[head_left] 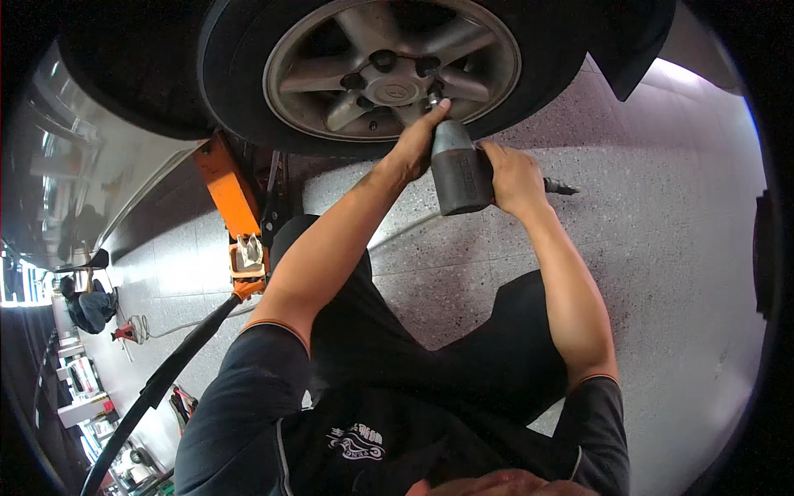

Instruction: Remove lug nuts with an impact wrench, swap tires, and reinstall lug nuts.

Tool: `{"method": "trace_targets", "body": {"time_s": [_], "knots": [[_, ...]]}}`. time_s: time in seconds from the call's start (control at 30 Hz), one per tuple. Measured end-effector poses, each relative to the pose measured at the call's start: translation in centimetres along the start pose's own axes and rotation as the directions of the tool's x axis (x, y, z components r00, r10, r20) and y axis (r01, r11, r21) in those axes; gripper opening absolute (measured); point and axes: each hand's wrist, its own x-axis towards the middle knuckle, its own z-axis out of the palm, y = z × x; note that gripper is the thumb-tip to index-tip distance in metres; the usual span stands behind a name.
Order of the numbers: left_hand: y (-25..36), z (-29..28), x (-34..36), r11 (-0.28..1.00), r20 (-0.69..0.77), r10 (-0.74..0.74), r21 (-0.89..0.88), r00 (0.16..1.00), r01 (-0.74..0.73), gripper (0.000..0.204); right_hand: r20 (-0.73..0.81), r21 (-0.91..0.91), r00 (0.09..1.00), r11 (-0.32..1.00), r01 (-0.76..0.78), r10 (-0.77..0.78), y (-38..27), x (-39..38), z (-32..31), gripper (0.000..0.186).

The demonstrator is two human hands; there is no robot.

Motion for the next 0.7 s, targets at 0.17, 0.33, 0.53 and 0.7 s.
{"method": "trace_targets", "body": {"time_s": [0.17, 0.33, 0.53, 0.7], "knots": [[0.3, -0.5, -0.2, 0.987, 0.141, -0.150, -0.029, 0.979, 0.155, 0.037, 0.124, -0.035, 0.991, 0.998, -0.051, 0.055, -0.5, 1.1, 0.3, 0.031], [0.7, -0.4, 0.5, 0.974, 0.121, -0.202, -0.084, 0.972, 0.212, 0.027, 0.058, -0.006, 0.995, 0.997, -0.078, 0.078, -0.3, 1.2, 1.0, 0.026], [0.9, -0.5, 0.6, 0.975, 0.087, -0.206, -0.071, 0.975, 0.212, 0.021, 0.104, -0.021, 0.992, 0.998, -0.065, 0.067, -0.6, 1.3, 0.2, 0.029], [0.5, -0.7, 1.4, 0.982, 0.095, -0.177, -0.049, 0.980, 0.182, 0.021, 0.051, -0.037, 0.996, 0.997, -0.069, 0.071, -0.4, 1.4, 0.5, 0.037]]}}
